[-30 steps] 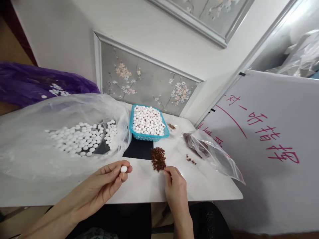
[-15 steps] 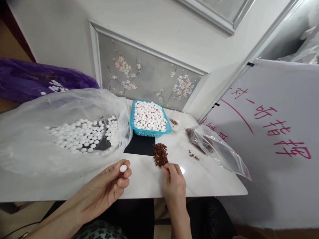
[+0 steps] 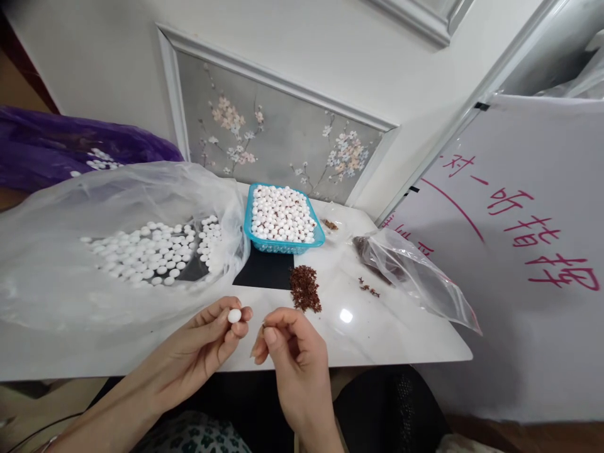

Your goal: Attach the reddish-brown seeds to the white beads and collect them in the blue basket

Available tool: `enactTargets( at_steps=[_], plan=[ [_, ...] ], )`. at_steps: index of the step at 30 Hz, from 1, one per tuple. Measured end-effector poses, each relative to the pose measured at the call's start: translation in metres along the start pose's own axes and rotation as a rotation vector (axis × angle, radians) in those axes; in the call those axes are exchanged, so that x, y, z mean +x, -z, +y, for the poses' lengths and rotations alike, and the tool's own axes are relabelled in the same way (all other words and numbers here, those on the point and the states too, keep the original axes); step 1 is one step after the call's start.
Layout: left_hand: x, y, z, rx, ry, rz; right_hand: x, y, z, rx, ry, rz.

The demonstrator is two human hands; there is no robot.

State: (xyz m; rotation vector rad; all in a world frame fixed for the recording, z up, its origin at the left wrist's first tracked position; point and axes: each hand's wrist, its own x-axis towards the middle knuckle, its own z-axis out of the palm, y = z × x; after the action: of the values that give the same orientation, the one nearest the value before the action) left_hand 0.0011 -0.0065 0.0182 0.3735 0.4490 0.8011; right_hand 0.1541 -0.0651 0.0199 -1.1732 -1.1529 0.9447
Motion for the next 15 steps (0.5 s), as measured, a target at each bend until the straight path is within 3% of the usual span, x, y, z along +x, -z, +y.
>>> enactTargets(
  at_steps=[5, 10, 15],
  plan=[
    [0.006, 0.007, -0.003, 0.021, -0.028, -0.002, -0.001, -0.019, 0.002, 0.045, 0.044, 0.042],
    [0.008, 0.009, -0.004, 0.061, -0.035, -0.011, 0.003, -0.028, 0.005, -0.104, 0.233, 0.093],
    [0.006, 0.009, -0.004, 0.093, -0.058, -0.016, 0.003, -0.031, 0.007, -0.215, 0.295, 0.122]
  ],
)
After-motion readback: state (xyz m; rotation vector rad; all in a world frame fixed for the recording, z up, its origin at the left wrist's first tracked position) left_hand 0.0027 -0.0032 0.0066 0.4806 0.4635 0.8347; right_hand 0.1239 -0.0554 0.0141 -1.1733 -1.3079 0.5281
